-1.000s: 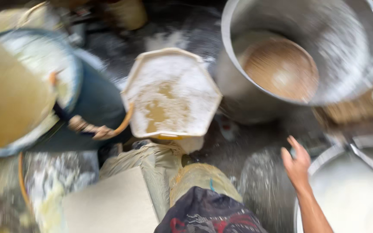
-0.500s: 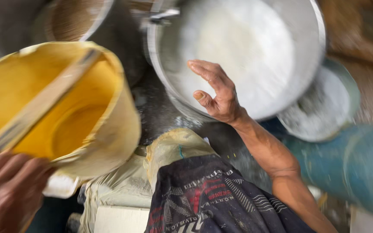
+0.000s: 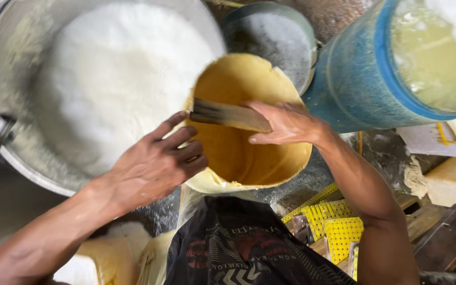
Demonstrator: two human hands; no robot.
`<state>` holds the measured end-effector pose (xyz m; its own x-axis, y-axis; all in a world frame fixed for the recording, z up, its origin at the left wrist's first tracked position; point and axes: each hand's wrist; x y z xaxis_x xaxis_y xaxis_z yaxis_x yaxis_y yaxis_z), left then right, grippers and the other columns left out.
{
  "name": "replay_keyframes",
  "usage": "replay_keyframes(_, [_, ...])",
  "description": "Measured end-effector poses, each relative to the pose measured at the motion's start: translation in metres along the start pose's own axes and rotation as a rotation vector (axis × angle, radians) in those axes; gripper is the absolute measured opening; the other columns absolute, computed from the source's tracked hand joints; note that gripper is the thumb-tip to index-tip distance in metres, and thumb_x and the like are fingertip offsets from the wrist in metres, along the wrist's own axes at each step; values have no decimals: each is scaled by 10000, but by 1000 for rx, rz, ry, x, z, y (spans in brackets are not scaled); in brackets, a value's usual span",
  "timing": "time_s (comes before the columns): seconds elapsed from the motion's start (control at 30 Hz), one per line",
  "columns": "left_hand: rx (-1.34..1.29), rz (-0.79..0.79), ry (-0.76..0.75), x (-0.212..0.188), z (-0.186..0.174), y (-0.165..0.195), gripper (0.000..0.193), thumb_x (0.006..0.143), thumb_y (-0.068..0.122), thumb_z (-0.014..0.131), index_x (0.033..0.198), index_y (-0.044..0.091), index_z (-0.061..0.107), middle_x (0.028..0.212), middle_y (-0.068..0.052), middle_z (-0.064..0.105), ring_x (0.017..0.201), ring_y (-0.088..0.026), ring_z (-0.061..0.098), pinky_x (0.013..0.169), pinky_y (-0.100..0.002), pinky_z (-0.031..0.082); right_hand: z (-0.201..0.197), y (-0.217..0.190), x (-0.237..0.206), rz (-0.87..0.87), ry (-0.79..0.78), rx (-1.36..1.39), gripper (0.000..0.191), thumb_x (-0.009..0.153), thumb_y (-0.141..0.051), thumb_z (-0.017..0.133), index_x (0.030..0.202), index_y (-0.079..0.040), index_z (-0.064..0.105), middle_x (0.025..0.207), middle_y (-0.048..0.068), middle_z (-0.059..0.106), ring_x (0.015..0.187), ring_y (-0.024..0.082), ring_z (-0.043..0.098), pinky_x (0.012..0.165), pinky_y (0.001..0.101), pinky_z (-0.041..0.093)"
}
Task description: The person handles a white rectangular block, then uses a ladle to scoop a white foamy liquid from a large metal pot into a blue tub. The person repeatedly scoops and pours the liquid between containers in a wet industrial workspace.
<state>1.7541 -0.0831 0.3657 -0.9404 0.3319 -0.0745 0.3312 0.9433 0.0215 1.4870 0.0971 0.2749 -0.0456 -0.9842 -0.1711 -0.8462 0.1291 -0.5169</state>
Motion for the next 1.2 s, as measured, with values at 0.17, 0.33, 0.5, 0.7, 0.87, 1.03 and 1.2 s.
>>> replay_keyframes(0.17, [-175,62,314,100,79,-64,402,790,121,692,1192,115,692,1239,-99,667,1370,-324,495,1182,-519,360,9,124,-10,405,-135,113,690,739,-502,818,1179,3,653,991,210,732,892,324,710,832,462,549])
replay_keyframes(0.33, [-572,-440,681,146,190,-115,591,921,231,719,1441,24,529,1515,-240,521,1394,-424,486,1127,-491,440,-19,232,20,338,32,105,868,695,-490,897,1257,77,556,1101,306,668,981,392,668,843,487,518])
replay_keyframes(0.5, [-892,-1095,492,182,319,-114,743,898,375,748,1473,7,452,1426,-263,548,1297,-452,545,1057,-495,460,-30,322,81,697,-235,109,659,736,-391,740,1267,-29,593,1061,276,738,983,405,720,863,506,538])
replay_keyframes(0.7, [-984,-1287,356,228,388,-80,748,867,452,741,1444,41,500,1403,-227,590,1272,-420,571,1041,-475,487,-10,429,181,724,-319,-100,692,761,-330,749,1362,-74,520,1133,258,713,1086,431,693,950,511,538])
replay_keyframes(0.87, [-674,-1502,258,264,384,-73,778,843,466,781,1421,17,517,1408,-243,562,1266,-419,546,982,-536,456,23,522,250,700,-464,-382,540,828,-270,753,1302,-48,621,1276,216,684,1213,386,645,1025,495,521])
replay_keyframes(1.03, [-591,-1659,182,281,368,-83,717,832,440,777,1399,55,566,1413,-170,609,1235,-370,610,957,-491,531,83,584,286,574,-496,-550,360,971,-185,621,1284,-14,667,1266,190,717,1181,343,694,938,480,572])
replay_keyframes(1.2, [-552,-1728,100,290,367,-91,690,819,440,793,1361,61,597,1402,-149,628,1215,-350,634,937,-474,555,151,613,317,559,-668,-606,295,985,-224,584,1211,-79,708,1256,126,687,1156,341,679,820,536,594])
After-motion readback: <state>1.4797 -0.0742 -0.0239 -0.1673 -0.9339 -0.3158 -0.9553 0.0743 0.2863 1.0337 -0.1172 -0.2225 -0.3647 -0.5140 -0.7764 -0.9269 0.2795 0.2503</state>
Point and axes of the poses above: each hand's wrist, its own x-axis towards the middle knuckle, its own z-axis out of the palm, y = z × x
